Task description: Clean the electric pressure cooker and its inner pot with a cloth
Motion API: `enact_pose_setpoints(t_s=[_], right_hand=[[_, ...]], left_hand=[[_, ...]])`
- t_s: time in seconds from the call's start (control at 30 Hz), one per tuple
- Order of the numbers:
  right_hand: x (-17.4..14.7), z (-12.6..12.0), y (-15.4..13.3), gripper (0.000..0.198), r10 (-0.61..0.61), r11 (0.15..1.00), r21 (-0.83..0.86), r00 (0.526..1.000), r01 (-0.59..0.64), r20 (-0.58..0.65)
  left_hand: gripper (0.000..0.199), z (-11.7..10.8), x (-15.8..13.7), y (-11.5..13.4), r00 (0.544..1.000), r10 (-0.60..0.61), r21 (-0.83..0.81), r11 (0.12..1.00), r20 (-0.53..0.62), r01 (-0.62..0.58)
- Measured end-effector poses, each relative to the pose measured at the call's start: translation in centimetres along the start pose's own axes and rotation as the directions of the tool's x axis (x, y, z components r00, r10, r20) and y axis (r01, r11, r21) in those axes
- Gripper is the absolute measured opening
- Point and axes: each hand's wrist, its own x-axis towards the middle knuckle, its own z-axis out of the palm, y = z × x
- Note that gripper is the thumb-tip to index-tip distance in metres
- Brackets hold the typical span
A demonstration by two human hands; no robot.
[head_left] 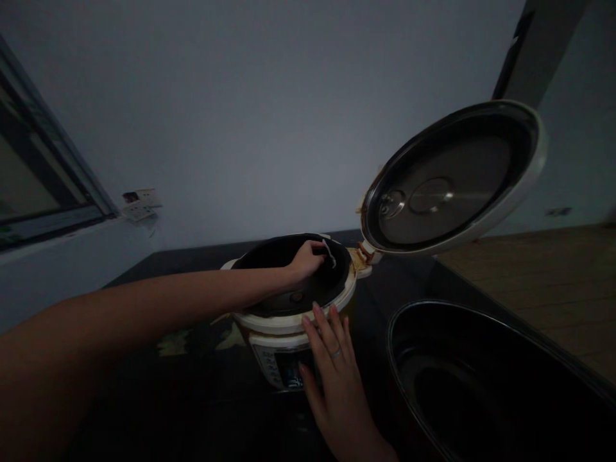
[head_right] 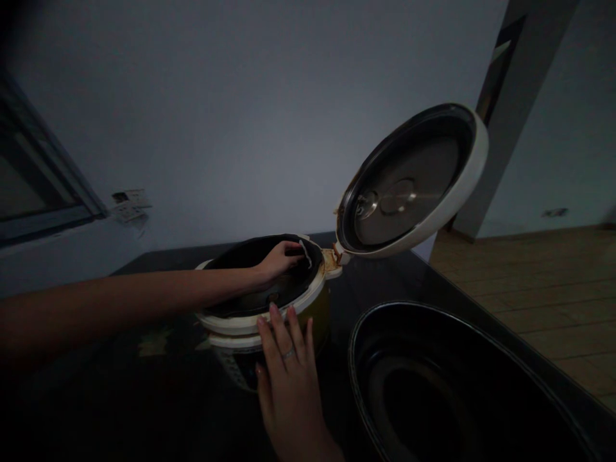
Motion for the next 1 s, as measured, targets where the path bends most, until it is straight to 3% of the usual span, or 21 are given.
enact_pose_setpoints(t_s=[0.17,0.4,0.57,0.73,1.0], right_hand=[[0.1,0.0,0.1,0.071,-0.006,1.000,-0.004,1.000,0.005,-0.025],[0.2,0.0,0.2,0.068,-0.036,0.999,-0.025,0.998,0.034,-0.053],[0.1,-0.1,0.0,0.069,-0.018,1.000,-0.010,0.999,0.018,-0.030],[0.0,-0.1,-0.1,0.069,0.003,1.000,0.000,1.000,-0.003,-0.005],[0.1,-0.3,-0.1,0.065,-0.003,1.000,-0.013,1.000,0.003,-0.005]], left_hand=[[0.017,0.9,1.4,-0.6,0.999,0.043,0.105,0.994,-0.004,-0.043],[0.019,1.1,2.2,-0.7,0.997,0.074,0.317,0.946,-0.028,-0.061],[0.022,0.1,1.3,-0.8,0.993,-0.112,0.475,0.876,0.037,0.081],[0.033,0.7,1.4,-0.1,0.940,-0.309,0.545,0.818,0.146,0.185],[0.041,0.3,1.9,1.4,0.908,-0.323,0.467,0.867,0.267,0.171]])
